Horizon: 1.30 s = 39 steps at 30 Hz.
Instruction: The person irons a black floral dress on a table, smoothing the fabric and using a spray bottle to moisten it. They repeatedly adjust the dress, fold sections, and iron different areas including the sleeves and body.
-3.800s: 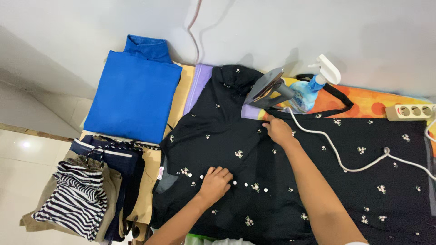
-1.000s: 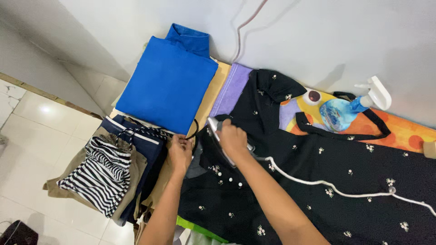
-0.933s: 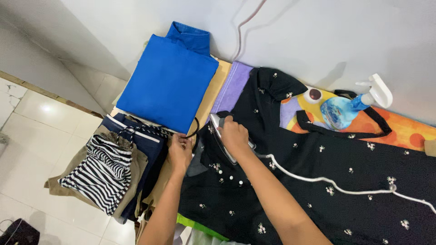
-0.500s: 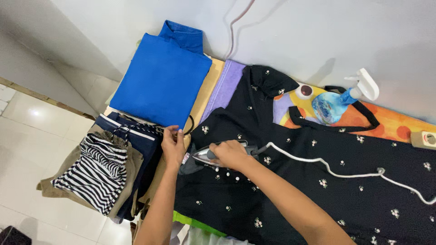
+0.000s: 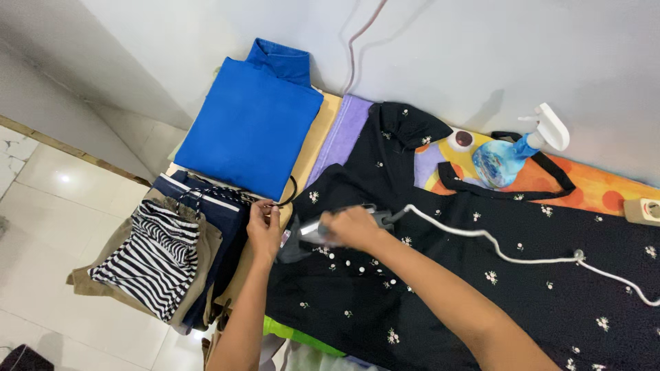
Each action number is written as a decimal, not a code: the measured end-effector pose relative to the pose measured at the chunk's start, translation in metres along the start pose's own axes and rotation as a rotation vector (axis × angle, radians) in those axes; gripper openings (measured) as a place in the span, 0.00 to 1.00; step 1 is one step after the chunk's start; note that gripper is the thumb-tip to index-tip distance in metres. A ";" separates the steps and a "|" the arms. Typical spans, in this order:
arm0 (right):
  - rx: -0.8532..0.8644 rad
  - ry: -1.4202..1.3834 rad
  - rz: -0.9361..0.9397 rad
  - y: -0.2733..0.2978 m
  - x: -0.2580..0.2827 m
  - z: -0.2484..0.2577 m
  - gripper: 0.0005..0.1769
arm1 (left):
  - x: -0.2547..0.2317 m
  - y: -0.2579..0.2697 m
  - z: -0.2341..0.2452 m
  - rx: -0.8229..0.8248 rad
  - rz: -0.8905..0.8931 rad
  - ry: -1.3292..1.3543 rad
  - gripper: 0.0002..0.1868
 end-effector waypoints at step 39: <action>-0.730 -0.060 -0.565 0.198 -0.116 0.089 0.27 | 0.028 -0.035 -0.021 -0.035 -0.250 -0.481 0.14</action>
Point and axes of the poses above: each hand's wrist, its own y-axis away from the middle knuckle, its own z-axis out of the back of the hand, x = y × z, the point moved 3 cm from there along -y, towards the middle knuckle, and after that the axes turned 2 degrees about -z, right-handed, at the moved point
